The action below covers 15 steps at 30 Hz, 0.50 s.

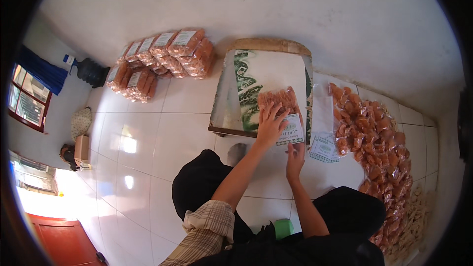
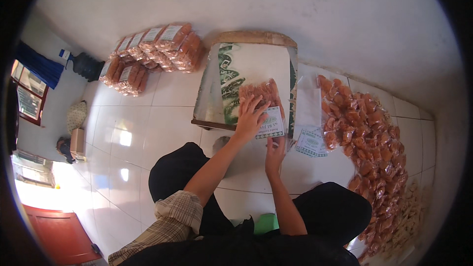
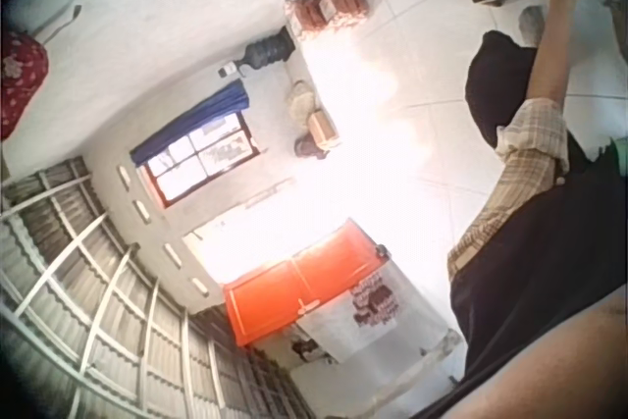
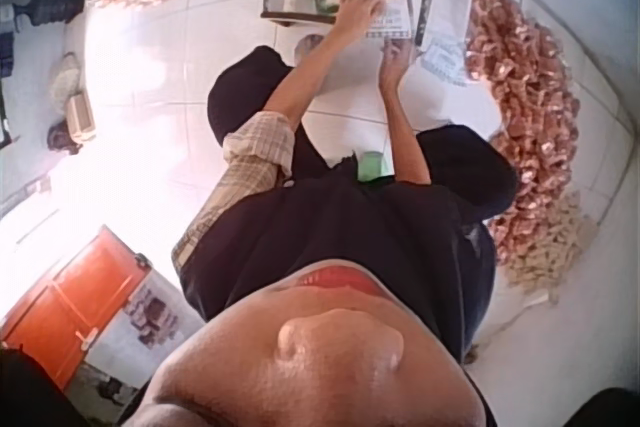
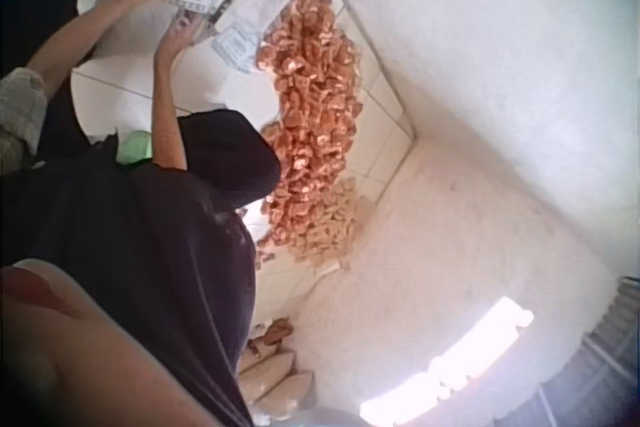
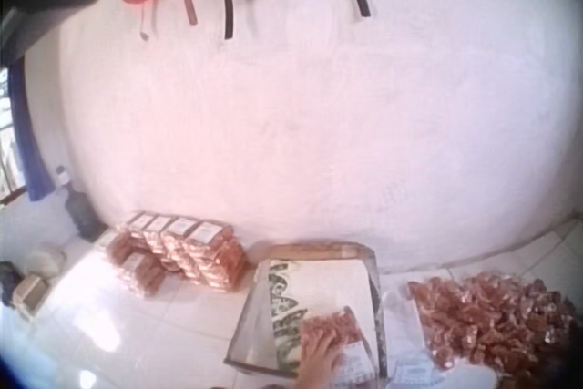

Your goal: The person places a paper label inside a clear plastic bag containing tempeh, سپس folds the top of the bag over by hand.

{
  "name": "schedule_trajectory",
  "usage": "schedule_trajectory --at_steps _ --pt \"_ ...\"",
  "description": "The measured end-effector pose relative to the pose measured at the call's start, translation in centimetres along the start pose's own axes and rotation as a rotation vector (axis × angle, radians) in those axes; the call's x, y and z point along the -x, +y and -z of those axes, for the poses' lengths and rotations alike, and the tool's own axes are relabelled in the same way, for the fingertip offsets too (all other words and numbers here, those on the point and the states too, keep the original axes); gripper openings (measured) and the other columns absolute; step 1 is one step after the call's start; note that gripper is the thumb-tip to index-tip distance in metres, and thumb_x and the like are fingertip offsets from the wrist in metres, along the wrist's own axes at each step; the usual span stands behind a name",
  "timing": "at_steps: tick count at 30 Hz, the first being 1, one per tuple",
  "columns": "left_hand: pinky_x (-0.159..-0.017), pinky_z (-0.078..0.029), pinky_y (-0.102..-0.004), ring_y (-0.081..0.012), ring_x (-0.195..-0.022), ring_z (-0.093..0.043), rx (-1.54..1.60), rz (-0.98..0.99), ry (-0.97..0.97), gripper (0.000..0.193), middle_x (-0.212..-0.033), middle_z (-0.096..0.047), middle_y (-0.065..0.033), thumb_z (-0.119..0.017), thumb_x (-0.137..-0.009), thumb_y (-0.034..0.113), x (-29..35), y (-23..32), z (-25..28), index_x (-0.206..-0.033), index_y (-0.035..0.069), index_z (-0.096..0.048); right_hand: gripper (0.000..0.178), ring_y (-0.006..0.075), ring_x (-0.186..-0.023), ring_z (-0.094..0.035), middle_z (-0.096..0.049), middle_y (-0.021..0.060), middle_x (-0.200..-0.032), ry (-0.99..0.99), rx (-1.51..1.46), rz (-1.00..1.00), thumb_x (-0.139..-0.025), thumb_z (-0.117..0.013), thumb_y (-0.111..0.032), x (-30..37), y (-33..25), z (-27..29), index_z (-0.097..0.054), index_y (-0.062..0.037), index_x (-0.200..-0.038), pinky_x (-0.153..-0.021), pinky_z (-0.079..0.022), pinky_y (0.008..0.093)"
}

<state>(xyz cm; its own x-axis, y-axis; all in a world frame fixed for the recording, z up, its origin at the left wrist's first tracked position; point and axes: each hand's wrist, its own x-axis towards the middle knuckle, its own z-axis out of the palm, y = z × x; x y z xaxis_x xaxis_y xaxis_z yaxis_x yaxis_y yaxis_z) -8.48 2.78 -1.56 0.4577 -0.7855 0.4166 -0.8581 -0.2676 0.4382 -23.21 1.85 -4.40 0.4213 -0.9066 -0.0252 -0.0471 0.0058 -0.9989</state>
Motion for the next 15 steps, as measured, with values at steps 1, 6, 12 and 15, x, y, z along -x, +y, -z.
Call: schedule_trajectory --at_steps 1,6,12,15 --pt "-0.106 -0.013 -0.0523 -0.0301 -0.129 -0.022 0.036 0.033 0.000 0.036 -0.127 -0.041 -0.0049 -0.062 -0.079 0.027 0.1 0.0 -0.1 -0.115 0.025 -0.056 0.035 0.0247 -0.095 -0.055 -0.053 0.0155 -0.106 0.031 0.177 0.099 -0.085 -0.057 -0.010 1.3 -0.3 0.4 -0.046 0.0045 -0.115 -0.076 -0.048 0.0336" --pt "-0.104 -0.006 -0.0585 -0.0369 -0.129 -0.013 0.160 0.286 0.009 0.040 -0.124 -0.037 -0.0049 -0.075 -0.064 0.033 -3.9 -1.5 0.1 -0.099 0.025 -0.058 0.049 0.0372 -0.120 -0.036 -0.037 0.0206 -0.130 -0.147 0.672 0.559 -0.080 -0.054 0.001 4.1 -1.2 2.8 -0.037 0.0051 -0.126 -0.099 -0.031 0.0440" --pt "-0.103 -0.009 -0.0566 -0.0393 -0.130 -0.010 0.100 0.300 -0.069 0.070 -0.133 -0.030 -0.0101 -0.074 -0.058 0.051 -5.3 -3.1 -0.8 -0.121 0.031 -0.048 0.052 0.0375 -0.127 -0.029 -0.032 0.0191 -0.136 -0.314 0.779 0.698 -0.080 -0.050 0.002 1.8 -2.5 3.9 -0.034 0.0064 -0.129 -0.103 -0.027 0.0472" --pt "-0.102 -0.013 -0.0551 -0.0390 -0.129 -0.012 0.113 0.296 -0.065 0.073 -0.133 -0.030 -0.0106 -0.072 -0.060 0.053 -5.1 -3.4 -1.4 -0.124 0.031 -0.045 0.051 0.0370 -0.127 -0.029 -0.033 0.0184 -0.136 -0.326 0.850 0.739 -0.081 -0.047 0.002 0.8 -3.2 4.3 -0.034 0.0062 -0.129 -0.103 -0.026 0.0477"
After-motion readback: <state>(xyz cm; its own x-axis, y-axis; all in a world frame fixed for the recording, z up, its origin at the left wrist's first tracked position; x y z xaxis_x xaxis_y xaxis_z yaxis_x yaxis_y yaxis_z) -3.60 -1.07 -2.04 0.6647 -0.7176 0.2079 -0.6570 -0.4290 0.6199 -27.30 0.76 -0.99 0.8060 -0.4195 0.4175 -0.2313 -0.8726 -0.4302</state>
